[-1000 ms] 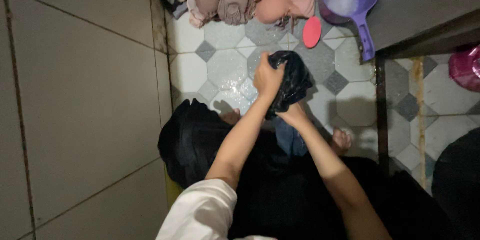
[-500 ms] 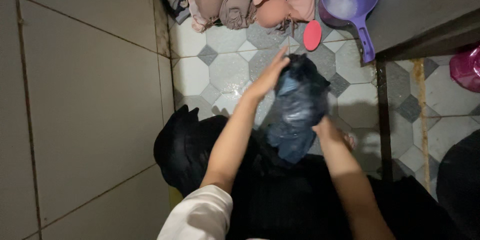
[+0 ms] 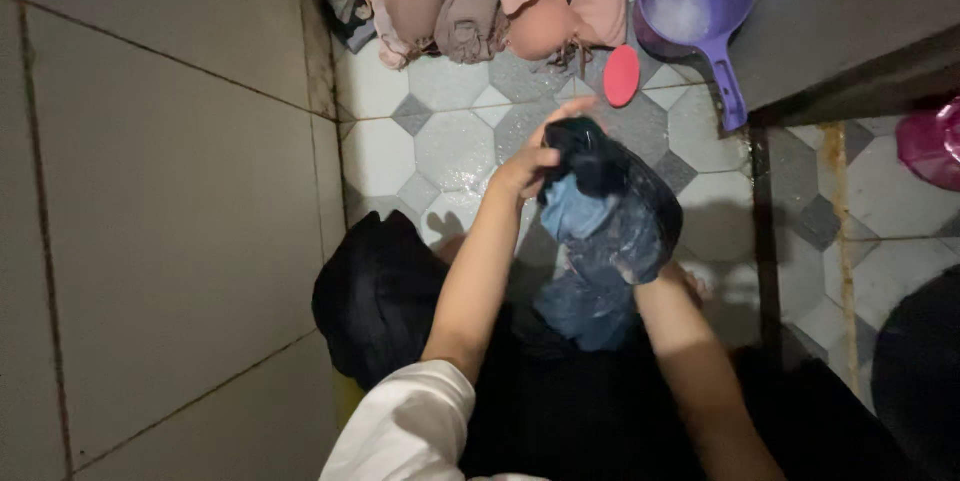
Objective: The person scrubs a dark garment with a pink brush on the floor, then rinses it with water from a purple scoop and sorts through a pile of bras and socks.
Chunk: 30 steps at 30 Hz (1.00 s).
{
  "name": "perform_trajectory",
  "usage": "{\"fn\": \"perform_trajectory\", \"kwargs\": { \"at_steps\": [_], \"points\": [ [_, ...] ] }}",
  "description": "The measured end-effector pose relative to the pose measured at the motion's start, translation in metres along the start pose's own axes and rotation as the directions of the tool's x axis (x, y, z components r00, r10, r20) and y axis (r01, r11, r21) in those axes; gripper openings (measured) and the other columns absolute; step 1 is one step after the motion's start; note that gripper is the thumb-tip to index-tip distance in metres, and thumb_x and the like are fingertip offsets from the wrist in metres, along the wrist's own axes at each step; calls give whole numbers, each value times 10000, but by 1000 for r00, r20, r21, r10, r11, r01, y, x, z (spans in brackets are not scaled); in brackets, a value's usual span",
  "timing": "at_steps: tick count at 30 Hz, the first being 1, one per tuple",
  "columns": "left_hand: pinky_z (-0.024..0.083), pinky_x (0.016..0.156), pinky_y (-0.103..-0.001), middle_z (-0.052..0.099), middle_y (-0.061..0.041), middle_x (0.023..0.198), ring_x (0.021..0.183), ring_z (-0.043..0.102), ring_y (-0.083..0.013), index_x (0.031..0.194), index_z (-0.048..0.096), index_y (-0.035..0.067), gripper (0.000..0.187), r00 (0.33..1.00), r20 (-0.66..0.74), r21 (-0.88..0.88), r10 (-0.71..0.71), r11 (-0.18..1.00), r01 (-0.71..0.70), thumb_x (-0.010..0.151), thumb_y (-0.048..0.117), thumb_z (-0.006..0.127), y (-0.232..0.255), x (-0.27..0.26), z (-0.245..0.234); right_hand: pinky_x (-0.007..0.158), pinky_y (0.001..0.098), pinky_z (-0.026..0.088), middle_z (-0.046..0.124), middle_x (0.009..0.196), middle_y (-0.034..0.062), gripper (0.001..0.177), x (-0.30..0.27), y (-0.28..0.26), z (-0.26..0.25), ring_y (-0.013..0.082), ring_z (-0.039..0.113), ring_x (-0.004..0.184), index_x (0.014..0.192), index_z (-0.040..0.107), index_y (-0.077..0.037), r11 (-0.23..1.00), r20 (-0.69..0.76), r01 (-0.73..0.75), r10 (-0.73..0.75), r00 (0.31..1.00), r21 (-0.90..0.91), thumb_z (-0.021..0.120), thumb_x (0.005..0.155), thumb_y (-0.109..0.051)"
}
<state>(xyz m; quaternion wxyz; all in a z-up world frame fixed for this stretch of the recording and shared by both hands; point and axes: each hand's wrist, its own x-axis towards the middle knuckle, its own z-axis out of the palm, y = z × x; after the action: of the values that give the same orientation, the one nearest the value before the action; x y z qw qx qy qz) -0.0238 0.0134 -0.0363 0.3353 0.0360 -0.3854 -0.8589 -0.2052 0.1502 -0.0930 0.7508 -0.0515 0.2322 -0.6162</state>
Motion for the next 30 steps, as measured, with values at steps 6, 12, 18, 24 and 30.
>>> {"fn": "perform_trajectory", "kwargs": {
  "at_steps": [6, 12, 18, 24, 30],
  "points": [
    [481, 928, -285, 603, -14, 1093, 1041, 571, -129, 1025, 539, 112, 341, 952, -305, 319, -1, 942, 103, 812, 87, 804, 9, 1, 21, 1136, 389, 406, 631, 1412, 130, 653, -7, -4, -1, 262, 563, 1317, 1392, 600, -39, 998, 28, -52, 53, 998, -47, 627, 893, -458],
    [495, 817, -249, 702, 0, 912, 927, 664, -108, 889, 617, 101, 105, 789, -614, 214, 14, 966, 149, 922, 169, 690, -19, 12, -66, 1128, 389, 421, 639, 1407, 137, 623, -6, -10, -42, 271, 570, 1318, 1378, 611, -41, 971, 1, -78, 80, 997, -225, 643, 886, -421],
    [504, 820, -222, 732, 33, 865, 861, 664, -72, 854, 682, 83, 123, 883, -454, 635, 114, 737, 231, 895, 198, 700, -2, 36, -69, 1120, 389, 436, 648, 1403, 145, 594, -19, -24, -81, 279, 576, 1319, 1365, 621, -43, 425, -94, -277, 403, 910, -861, 659, 879, -384],
    [530, 675, -337, 669, -104, 679, 678, 645, -177, 766, 664, 15, 213, 822, -468, 849, 325, 424, 315, 806, 201, 760, -6, 39, -26, 1112, 388, 451, 656, 1399, 152, 567, -3, 7, -48, 287, 583, 1320, 1351, 631, -45, 120, 144, 112, 307, 941, -986, 675, 872, -346],
    [556, 743, -479, 710, -229, 834, 858, 709, -431, 835, 705, 37, 123, 752, -462, 886, 470, 212, 412, 828, 159, 691, -6, 31, 25, 1069, 470, 434, 559, 1441, 252, 682, -12, 51, 10, 426, 519, 1328, 1453, 536, -96, -226, -144, -155, -65, 987, -962, 648, 877, -445]
  ]
}}
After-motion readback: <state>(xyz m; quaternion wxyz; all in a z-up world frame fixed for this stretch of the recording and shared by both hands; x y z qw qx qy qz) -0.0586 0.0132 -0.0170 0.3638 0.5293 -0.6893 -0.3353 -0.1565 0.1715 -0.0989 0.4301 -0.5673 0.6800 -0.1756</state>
